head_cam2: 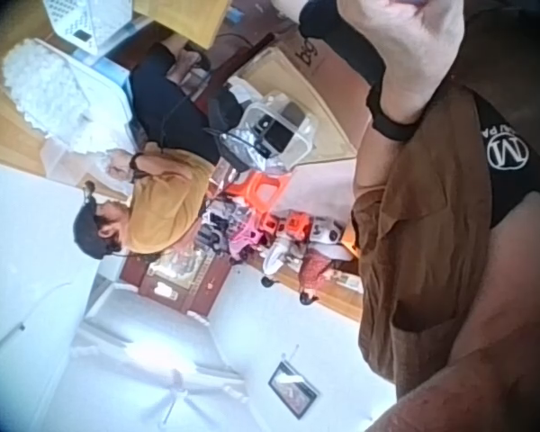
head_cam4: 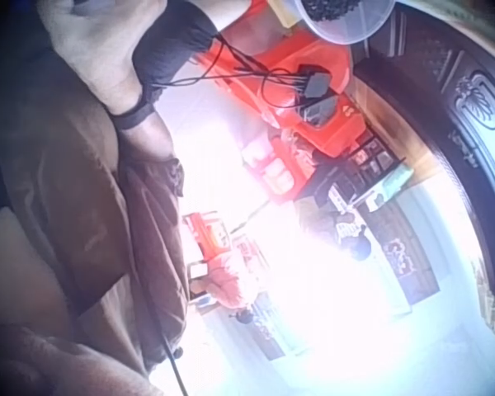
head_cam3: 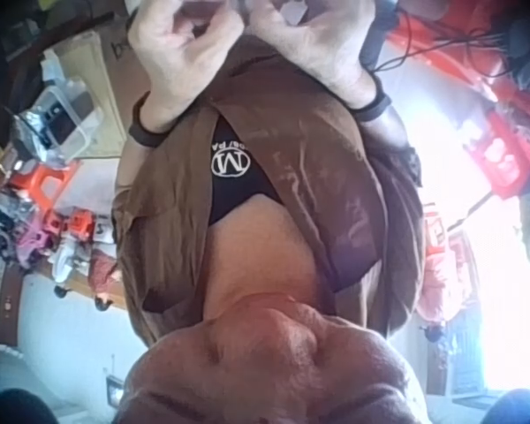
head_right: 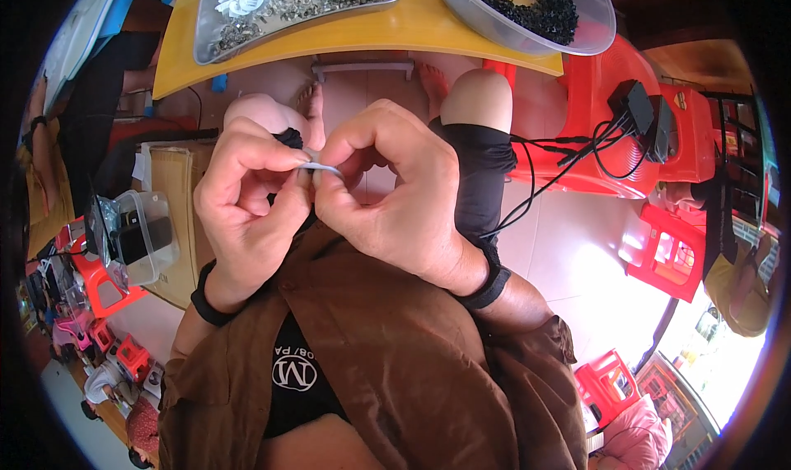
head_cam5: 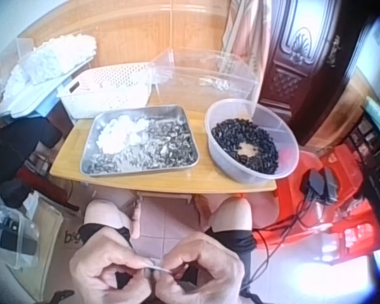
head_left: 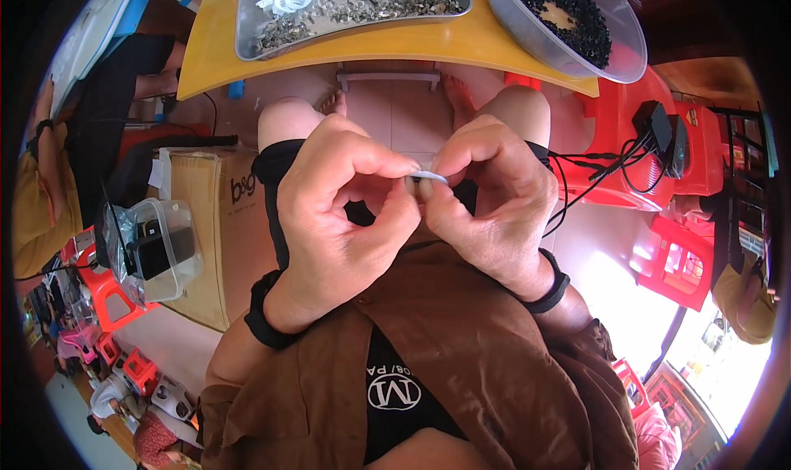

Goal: Assembling small plastic and rubber components of a shoe by hand.

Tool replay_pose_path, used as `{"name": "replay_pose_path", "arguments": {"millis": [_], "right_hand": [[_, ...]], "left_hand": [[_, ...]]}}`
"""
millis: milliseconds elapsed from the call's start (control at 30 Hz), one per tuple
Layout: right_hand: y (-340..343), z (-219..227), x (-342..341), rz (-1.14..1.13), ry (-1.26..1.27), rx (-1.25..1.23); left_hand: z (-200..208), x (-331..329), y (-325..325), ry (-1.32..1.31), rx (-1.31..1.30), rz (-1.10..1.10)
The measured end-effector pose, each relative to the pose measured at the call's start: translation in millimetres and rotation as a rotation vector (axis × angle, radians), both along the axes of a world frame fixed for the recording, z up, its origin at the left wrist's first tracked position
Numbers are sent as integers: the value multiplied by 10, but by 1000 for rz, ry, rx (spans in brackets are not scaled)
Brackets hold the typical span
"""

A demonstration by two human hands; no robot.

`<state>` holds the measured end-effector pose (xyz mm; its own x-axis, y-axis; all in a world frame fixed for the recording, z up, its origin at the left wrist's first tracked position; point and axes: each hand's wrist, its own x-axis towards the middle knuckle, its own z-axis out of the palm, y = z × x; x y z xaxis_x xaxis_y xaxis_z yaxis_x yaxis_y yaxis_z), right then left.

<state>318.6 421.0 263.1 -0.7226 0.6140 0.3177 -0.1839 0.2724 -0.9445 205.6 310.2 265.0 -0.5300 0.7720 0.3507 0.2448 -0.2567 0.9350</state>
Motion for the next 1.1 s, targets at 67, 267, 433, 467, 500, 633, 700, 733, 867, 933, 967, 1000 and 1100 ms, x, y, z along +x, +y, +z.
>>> {"name": "replay_pose_path", "arguments": {"millis": [67, 267, 433, 467, 500, 633, 700, 733, 867, 933, 967, 1000, 1100], "right_hand": [[-2, -42, -4, -11, -2, -106], [7, -18, -49, 44, -26, -483], [37, -77, -39, 57, -24, -319], [35, -71, -36, 59, -24, -319], [31, -56, -30, 62, -29, -345], [23, -68, -21, 72, 6, -396], [23, -60, -12, 71, 1, -373], [26, -56, -7, 69, -4, -352], [25, -56, -9, 89, -4, -306], [16, -47, -15, 64, 7, -284], [19, -43, -23, 64, 7, -284], [18, -36, -24, 60, -2, -311], [18, -44, -21, 44, 10, -305]], "left_hand": [[-15, 1, 42, 96, -24, -1], [-57, 40, 20, -391, -57, -58], [7, 58, 12, -478, -67, -106], [20, 63, 11, -489, -67, -114], [30, 66, 11, -500, -64, -125], [-9, 80, -4, -531, -34, -130], [-18, 71, 2, -401, -6, -111], [-10, 72, 5, -400, -4, -112], [-1, 78, 9, -354, -15, -72], [0, 70, 14, -332, -13, -58], [12, 58, 21, -284, -24, -49], [19, 55, 23, -237, -35, -41], [-2, 26, 20, -120, -12, -52]]}}
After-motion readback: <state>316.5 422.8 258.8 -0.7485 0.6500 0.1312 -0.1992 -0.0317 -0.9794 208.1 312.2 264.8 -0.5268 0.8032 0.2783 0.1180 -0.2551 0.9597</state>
